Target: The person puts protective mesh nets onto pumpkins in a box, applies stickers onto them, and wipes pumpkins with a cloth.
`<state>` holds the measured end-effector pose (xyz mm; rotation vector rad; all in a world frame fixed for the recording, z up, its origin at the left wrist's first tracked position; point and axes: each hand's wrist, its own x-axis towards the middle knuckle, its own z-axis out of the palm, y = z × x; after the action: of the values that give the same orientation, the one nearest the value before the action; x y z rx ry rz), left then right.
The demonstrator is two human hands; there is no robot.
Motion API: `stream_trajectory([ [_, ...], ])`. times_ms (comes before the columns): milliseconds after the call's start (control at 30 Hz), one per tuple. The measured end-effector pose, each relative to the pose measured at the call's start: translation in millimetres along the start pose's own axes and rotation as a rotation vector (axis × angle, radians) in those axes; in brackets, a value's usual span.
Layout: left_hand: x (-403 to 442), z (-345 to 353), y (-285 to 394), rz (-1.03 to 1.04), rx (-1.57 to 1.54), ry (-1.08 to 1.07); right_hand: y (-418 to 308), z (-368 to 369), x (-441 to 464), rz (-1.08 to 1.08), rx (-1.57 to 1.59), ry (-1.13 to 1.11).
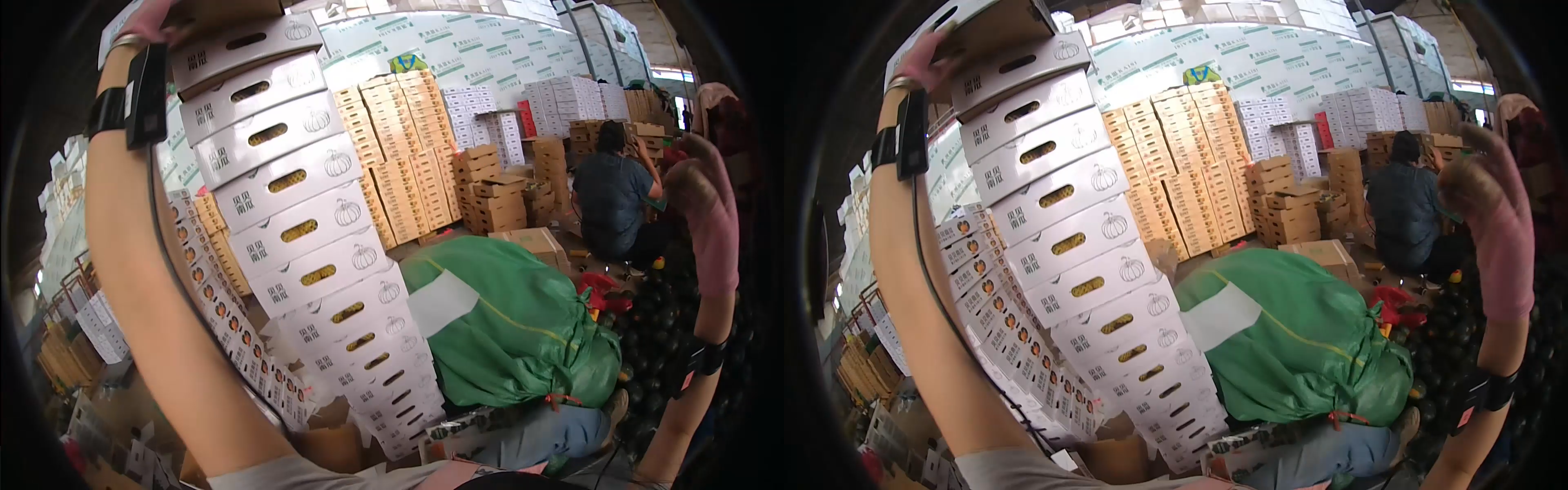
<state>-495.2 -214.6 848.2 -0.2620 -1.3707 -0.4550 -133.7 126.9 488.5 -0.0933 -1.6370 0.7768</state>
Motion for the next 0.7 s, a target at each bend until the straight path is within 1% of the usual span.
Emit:
stream_trajectory([
  [33, 9.6, 6.2, -6.0, 0.011, 0.001, -0.032, 1.2, 17.7, -2.1, -0.002, -0.018, 0.081],
  [67, 22.8, 14.5, -19.5, 0.036, -0.021, -0.09, 6.2, 24.8, -2.1, -0.012, -0.02, 0.038],
  [133, 35.0, 32.6, -38.5, 0.078, -0.012, -0.191, 15.0, 35.1, 1.2, -0.1, -0.108, -0.069],
  [167, -35.4, -16.2, 22.3, -0.096, 0.347, 0.005, 15.4, 43.5, 1.6, -0.057, -0.052, -0.058],
  [200, -36.8, -8.9, 20.1, -0.091, 0.357, 0.002, 21.1, 48.5, 2.2, -0.052, -0.044, -0.064],
  [267, -38.2, 16.3, 4.1, 0.061, 0.526, 0.333, 32.6, 59.7, 4.5, -0.073, -0.038, -0.089],
  [300, -4.9, 49.2, -33.0, 0.142, 0.006, 0.213, 37.2, 63.4, 6.4, -0.048, -0.011, -0.137],
  [333, -8.9, 57.6, -32.2, 0.141, 0.007, 0.209, 42.9, 66.7, 9.1, -0.019, -0.032, -0.184],
  [400, -14.4, 70.3, -30.9, 0.425, -0.027, 0.475, 50.7, 78.6, 12.8, 0.036, 0.006, -0.262],
  [433, -52.0, 27.4, 1.7, 0.41, -0.112, 0.123, 53.5, 84.3, 12.9, 0.035, 0.009, -0.26],
  [467, -48.3, 40.4, -1.8, 0.453, -0.116, 0.146, 55.8, 87.8, 13.3, 0.074, 0.025, -0.279],
  [533, -47.6, 47.7, 2.8, 0.458, -0.063, 0.066, 58.3, 89.4, 9.7, 0.116, 0.033, -0.287],
  [600, -66.6, 46.4, 26.3, 0.346, -0.073, -0.035, 59.6, 88.5, 8.0, 0.16, 0.017, -0.333],
  [633, 14.8, 147.5, -25.4, 0.526, 0.28, 0.235, 64.7, 83.4, 8.6, 0.143, -0.001, -0.359],
  [667, -5.7, 139.6, -6.2, 0.556, 0.3, 0.143, 65.1, 82.7, 7.7, 0.133, -0.008, -0.352],
  [700, -4.6, 159.6, -10.9, 0.6, 0.313, 0.082, 63.7, 80.9, 6.6, 0.167, 0.006, -0.355],
])
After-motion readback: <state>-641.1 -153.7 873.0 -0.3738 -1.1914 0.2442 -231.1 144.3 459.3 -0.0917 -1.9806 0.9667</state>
